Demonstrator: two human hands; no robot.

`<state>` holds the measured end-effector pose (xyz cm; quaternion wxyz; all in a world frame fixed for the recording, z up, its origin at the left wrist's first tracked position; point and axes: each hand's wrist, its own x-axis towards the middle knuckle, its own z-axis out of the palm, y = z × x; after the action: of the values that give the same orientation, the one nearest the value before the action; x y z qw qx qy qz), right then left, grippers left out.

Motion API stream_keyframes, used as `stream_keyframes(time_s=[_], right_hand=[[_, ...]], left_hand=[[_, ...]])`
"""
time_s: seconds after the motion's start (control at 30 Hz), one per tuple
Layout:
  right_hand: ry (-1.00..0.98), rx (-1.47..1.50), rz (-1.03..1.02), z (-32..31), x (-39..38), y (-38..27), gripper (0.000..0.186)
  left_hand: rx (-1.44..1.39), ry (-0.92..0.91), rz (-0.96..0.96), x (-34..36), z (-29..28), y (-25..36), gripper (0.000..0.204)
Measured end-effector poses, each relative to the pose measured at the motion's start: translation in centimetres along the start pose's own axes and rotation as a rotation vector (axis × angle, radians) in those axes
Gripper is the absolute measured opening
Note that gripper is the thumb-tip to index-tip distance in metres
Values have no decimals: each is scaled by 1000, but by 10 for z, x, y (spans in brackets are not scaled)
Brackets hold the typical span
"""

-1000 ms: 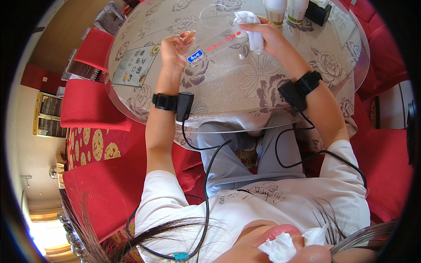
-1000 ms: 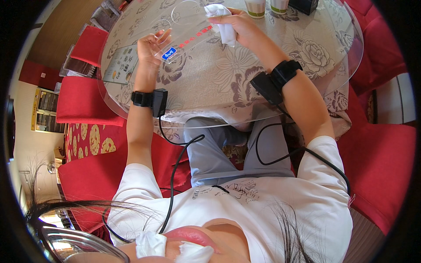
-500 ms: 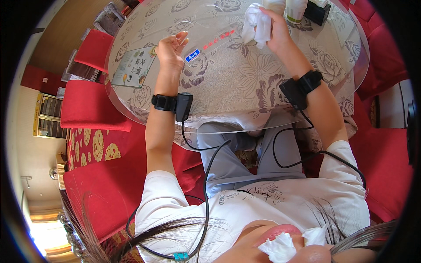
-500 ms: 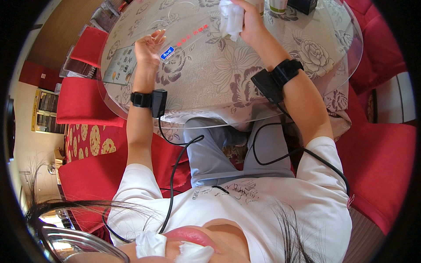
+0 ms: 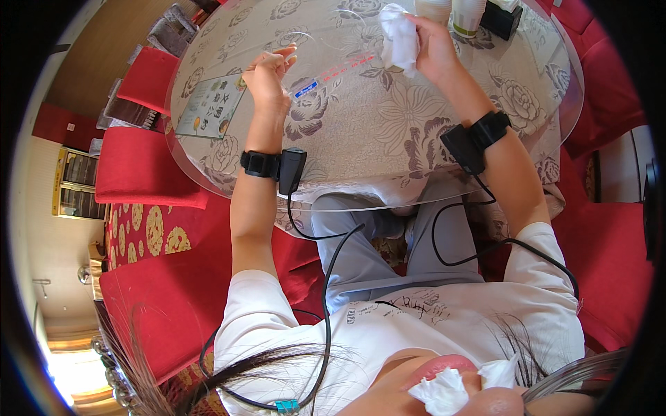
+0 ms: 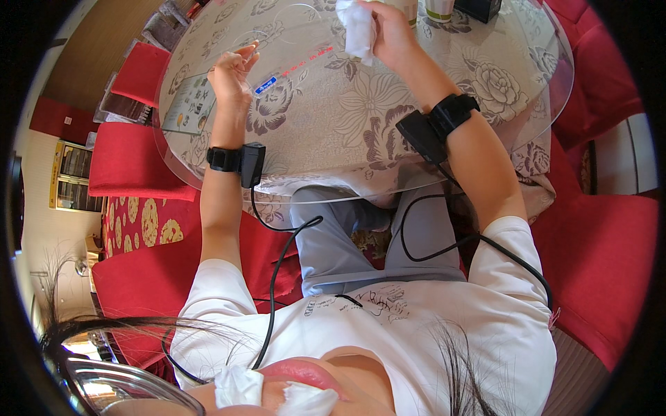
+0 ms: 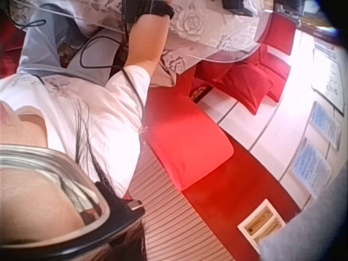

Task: The person wipes a clear plastic curved frame using a white cloth while sitting at a table.

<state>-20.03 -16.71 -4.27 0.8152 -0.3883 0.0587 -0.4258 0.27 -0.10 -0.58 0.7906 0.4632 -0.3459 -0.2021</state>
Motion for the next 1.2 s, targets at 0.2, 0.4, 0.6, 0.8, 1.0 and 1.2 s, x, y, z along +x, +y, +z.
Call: stream_keyframes(time_s=[0.2, 0.4, 0.6, 0.8, 1.0, 1.2], right_hand=[[-70, -97, 56, -2, -1, 2, 32], [-37, -565, -83, 22, -15, 9, 46], [-29, -811, -134, 16, -13, 4, 48], [-22, -790, -133, 13, -11, 7, 45], [-152, -651, -95, 13, -11, 3, 42], [-47, -538, 7, 19, -12, 6, 32]], left_hand=[[44, -72, 70, -2, 1, 2, 14], [161, -159, 140, -4, 0, 3, 17], [205, -278, 193, -2, -2, 0, 17], [184, -228, 95, -6, 3, 5, 17], [112, -177, 1, -6, 4, 6, 17], [165, -236, 48, -4, 2, 4, 16]])
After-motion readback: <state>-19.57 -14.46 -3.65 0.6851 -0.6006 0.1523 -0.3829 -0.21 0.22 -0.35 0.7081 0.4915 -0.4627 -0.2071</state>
